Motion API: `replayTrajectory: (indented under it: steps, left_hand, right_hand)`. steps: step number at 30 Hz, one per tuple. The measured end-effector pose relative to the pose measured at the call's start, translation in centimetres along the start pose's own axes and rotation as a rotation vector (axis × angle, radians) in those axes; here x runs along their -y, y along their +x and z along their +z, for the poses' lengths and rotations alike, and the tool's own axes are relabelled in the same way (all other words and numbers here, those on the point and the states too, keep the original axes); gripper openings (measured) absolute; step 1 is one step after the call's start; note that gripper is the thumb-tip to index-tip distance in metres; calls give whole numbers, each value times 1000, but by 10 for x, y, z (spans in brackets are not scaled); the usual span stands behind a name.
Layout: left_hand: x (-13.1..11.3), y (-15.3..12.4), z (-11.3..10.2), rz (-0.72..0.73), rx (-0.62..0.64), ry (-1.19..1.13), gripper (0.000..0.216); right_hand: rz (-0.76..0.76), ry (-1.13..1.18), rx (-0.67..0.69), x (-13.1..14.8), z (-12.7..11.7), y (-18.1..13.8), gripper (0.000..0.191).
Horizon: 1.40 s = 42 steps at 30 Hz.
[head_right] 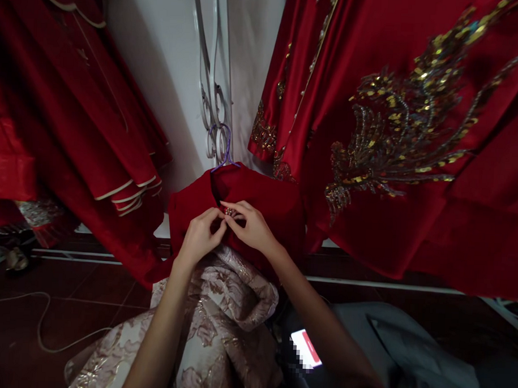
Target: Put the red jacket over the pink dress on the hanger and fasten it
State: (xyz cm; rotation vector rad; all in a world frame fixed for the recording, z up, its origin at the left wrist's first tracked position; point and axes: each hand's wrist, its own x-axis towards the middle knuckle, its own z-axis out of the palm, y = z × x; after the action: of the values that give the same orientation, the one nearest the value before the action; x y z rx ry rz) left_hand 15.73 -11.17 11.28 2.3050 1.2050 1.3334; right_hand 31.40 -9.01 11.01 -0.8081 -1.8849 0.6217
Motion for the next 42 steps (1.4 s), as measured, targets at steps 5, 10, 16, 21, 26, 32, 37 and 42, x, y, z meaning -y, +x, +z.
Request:
replayTrajectory:
  steps: [5,10,16,21,26,32,37,42]
  left_hand:
    - [11,-18,18,-62,-57,-304,33]
    - [34,-54,3,-188,41,-182,52]
    - [58,-77,-28,-365,213,80,33]
    - [36,-65,-26,-362,62,-110,27]
    - [22,-54,19,-345,97,-433,28]
    - [50,-53,54,-678,71,-974,69]
    - [53,-59,48,-711,-19,-1226,63]
    - [46,-64,52,-613,-118,-938,36]
  right_hand:
    - [78,34,-78,-20,16,-33,78]
    - [245,-245,-66,-55,20,-84,57]
    - [342,-305,-153,-72,6,-88,25]
    - [350,-104,-305,-45,-30,-58,31]
    - [401,137,-256,-12,-52,-37,33]
    - [371,115,-70,-5,-19,-48,32]
    - [292,-125,66,-6,6,-56,25]
    - [216,-289,-94,7,22,-49,13]
